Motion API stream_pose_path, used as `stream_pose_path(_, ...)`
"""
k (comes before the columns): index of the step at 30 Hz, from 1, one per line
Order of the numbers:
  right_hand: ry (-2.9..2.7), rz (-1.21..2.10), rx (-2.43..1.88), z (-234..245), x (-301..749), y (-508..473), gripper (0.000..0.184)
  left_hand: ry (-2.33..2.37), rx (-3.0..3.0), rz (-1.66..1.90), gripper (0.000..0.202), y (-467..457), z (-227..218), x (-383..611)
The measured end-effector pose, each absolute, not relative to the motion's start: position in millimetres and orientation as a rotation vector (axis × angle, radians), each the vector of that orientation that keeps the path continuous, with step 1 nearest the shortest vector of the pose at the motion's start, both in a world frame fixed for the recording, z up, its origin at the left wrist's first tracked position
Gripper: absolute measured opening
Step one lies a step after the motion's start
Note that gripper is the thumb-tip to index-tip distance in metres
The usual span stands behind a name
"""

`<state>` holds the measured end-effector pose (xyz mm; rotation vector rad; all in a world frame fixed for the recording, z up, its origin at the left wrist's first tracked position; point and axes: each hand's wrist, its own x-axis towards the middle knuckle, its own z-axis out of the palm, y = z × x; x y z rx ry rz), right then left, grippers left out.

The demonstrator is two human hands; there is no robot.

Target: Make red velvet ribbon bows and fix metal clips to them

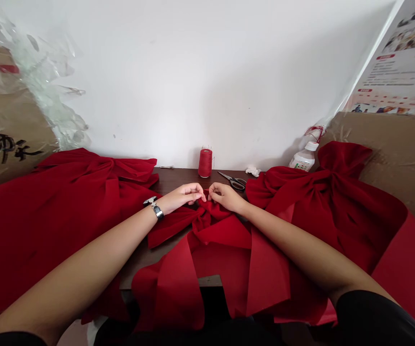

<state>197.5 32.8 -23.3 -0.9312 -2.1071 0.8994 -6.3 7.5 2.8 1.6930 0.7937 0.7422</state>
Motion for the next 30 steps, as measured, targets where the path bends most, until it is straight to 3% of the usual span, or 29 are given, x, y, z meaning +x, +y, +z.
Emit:
stream_pose_path(6,-2.023,0.942,-0.792,-21.0,196.3,30.5,0.011,0.981,1.547,0.846,0.022,4.8,-1.9,2.6)
stream_pose_path(22,-2.286,0.546,-0.697,-13.4,192.9,21.5,0.003,0.981,1.374,0.805,0.03,7.8,-3.0,5.4)
stream_pose_path(30,-2.194,0.64,-0.763,-18.6,194.3,20.5,0.01,0.947,1.414,0.828,0.032,3.4,0.0,4.0)
